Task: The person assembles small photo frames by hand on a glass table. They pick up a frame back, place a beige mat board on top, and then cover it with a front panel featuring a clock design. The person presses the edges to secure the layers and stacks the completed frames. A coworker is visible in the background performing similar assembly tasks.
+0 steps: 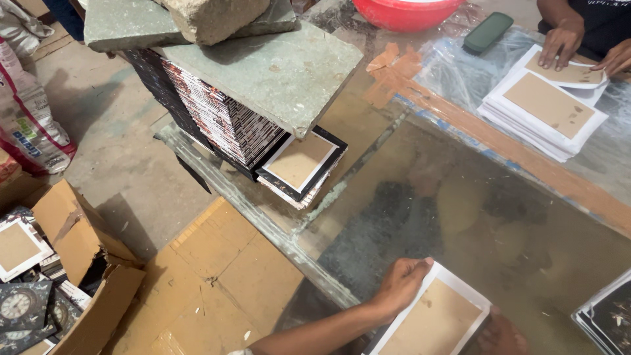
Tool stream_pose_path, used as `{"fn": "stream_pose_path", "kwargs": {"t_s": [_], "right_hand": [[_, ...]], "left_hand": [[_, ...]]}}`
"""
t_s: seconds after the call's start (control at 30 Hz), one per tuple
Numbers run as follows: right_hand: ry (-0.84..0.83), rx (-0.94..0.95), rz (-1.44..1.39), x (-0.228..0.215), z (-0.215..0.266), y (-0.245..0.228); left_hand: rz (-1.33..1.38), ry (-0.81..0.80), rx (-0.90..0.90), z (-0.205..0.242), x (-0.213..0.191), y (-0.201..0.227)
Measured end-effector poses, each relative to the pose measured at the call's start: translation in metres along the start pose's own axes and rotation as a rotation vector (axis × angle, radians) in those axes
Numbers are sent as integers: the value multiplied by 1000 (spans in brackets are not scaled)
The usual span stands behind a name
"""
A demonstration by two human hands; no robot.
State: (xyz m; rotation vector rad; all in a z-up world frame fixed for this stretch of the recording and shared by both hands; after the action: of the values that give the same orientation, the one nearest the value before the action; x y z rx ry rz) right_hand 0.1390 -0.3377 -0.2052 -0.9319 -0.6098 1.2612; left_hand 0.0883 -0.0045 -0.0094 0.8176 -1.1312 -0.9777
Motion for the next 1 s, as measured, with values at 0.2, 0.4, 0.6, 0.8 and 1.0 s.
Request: {"fn": "stream_pose_path", "kwargs": {"t_s": [0.2, 0.4, 0.6, 0.8, 1.0], "right_hand": [[-147, -53, -175, 16, 18, -12], [-163, -99, -191, 27, 42, -32], [-186, -149, 62, 27, 37, -32], [-182, -177, 75, 52, 100, -63], [-503, -203, 175, 77, 152, -145]], "left_hand": [[100, -37, -85, 0, 2, -2], [90, -54, -149, -6, 1, -1], [64, -99, -96, -12, -1, -5], [-97, -289, -141, -19, -6, -7], [-400, -511, -184, -28, -11, 39]]}}
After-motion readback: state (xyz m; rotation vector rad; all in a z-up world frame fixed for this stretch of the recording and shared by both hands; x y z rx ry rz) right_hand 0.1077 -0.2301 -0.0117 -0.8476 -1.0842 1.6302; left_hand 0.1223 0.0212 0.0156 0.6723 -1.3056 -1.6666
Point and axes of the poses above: each hand's wrist, its own z-axis away from the middle knuckle, its own x-axis out of the palm, y = z × x, the point moved 10 cm from there along -z, towards the middle knuckle, and after that the axes turned 1 degree about -y, right-handed, at the moved point
